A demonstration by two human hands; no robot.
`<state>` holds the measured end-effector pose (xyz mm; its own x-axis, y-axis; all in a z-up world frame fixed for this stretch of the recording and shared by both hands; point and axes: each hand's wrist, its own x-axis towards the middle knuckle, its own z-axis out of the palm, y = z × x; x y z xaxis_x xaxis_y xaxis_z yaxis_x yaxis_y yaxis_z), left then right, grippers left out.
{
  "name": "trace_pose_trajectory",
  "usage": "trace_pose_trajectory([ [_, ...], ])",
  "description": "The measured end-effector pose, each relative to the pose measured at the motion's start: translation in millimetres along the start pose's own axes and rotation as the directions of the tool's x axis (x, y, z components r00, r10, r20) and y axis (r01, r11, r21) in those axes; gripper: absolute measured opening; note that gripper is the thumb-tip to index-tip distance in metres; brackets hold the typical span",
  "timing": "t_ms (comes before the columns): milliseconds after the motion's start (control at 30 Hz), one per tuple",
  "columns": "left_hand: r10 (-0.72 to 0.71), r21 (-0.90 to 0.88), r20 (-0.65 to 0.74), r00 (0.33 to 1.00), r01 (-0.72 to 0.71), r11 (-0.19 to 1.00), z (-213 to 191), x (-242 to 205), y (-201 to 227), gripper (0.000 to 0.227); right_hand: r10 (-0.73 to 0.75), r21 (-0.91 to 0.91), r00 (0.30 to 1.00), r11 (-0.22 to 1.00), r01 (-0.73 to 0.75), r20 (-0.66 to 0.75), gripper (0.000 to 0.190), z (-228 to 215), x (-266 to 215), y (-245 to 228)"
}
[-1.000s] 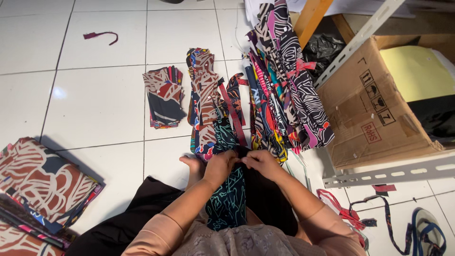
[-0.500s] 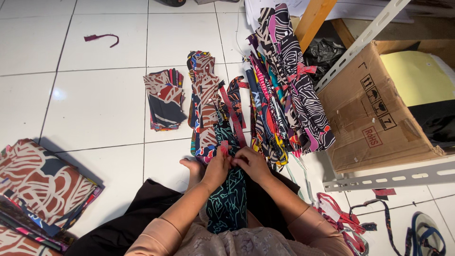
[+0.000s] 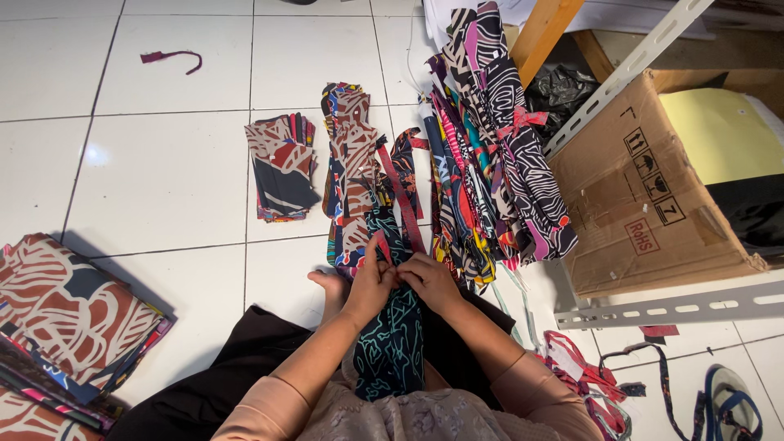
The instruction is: The person sits on the floor and folds multiple patterned fabric pieces one by one. They align the edges, fold the items into smaller rectangles, and place them into neat stacks on the floor.
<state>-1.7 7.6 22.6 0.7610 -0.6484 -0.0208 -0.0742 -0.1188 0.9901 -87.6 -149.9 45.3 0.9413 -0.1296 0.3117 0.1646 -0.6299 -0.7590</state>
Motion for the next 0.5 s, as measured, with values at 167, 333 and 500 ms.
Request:
trace_pose_trajectory([
  [167,0.077,0.124,-0.100,0.992,-0.064,0.990,6.4,-14.5,17.0,0.097,-0.237,-0.249,0.971,0.938,0.239,0.041,0.021,3.8,-12.5,1.4],
  [333,0.390,0.353,-0.103,0.915,-0.333,0.874,15.8,-25.5,22.5,0.081,-0.131,-0.247,0.975,0.953,0.173,0.177,0.013,-4.3,-4.3,9.0],
  [500,0.582,0.637,-0.248,0.774,-0.322,0.700,11.3,-22.9,19.4,0.047,0.123,0.078,0.951,0.985,-0.151,0.285,0.007,-3.6,-0.7,37.9],
])
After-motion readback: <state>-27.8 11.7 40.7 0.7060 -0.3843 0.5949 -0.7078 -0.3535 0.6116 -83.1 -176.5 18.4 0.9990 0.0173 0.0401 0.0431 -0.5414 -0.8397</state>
